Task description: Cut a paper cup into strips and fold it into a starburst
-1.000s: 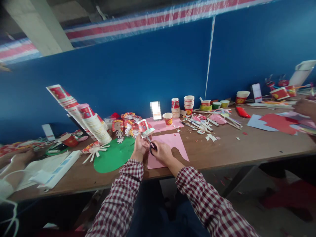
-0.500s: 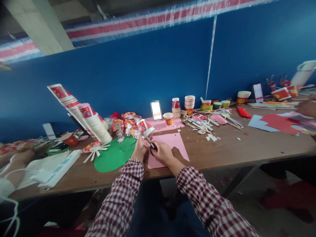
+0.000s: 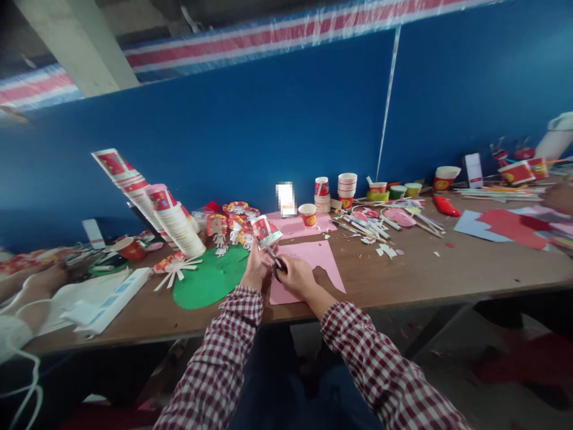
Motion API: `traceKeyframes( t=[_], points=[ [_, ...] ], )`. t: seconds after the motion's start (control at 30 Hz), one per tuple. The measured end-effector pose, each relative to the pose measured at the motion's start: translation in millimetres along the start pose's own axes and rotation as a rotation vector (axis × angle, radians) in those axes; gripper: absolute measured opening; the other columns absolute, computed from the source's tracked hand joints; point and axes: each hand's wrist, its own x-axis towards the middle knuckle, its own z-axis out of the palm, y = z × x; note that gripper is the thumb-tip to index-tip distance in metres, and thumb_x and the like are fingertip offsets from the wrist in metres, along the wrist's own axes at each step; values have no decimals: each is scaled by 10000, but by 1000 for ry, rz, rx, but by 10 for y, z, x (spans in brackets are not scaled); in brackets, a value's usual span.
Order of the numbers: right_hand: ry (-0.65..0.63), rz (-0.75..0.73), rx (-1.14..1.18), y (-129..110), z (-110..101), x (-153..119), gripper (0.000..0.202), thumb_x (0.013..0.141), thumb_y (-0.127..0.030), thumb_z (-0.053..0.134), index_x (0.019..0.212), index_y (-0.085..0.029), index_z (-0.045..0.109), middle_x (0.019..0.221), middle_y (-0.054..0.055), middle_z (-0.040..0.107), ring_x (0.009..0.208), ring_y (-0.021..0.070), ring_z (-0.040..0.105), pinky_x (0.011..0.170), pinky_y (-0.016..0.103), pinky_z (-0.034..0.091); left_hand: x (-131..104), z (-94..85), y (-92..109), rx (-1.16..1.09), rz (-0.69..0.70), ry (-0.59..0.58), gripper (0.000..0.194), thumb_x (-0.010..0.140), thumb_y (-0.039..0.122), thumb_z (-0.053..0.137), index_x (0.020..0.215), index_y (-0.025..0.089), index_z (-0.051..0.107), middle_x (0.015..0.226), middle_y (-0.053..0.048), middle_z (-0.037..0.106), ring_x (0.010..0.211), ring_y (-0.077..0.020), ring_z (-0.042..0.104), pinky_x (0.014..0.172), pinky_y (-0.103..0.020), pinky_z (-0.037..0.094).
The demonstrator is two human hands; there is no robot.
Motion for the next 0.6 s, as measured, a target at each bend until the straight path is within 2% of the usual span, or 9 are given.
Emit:
traceKeyframes(
  t=[0.13,0.3,0.47,0.6],
  points=[
    [-5,2,-5,8,-1,3,227,831,-286,512,1025,-204,597,874,40,699,769,182,631,639,249,370,43,-33,-21,-29,111,-14,547,782,606,521,1091,158,580,786,-78,672,620,-118,626,380,-150,354],
    [16,-9,5,46,40,5,244,828,-294,517,1042,-204,592,848,38,696,741,178,626,633,247,370,54,-69,-9,5,-2,-56,511,789,591,524,987,127,607,767,-86,665,495,-75,549,311,-147,226],
    [41,-17,5,55,60,7,239,825,-298,516,1028,-205,599,832,39,695,729,175,621,621,245,366,66,-86,-18,60,-29,-31,551,773,630,512,968,123,601,703,-75,644,379,-42,431,305,-168,171],
    [63,-25,17,71,74,13,242,815,-291,525,1025,-201,604,819,40,695,720,179,626,618,247,373,94,-104,-59,57,29,-35,563,753,639,532,987,130,584,725,-77,649,443,-71,514,331,-171,227]
  ],
)
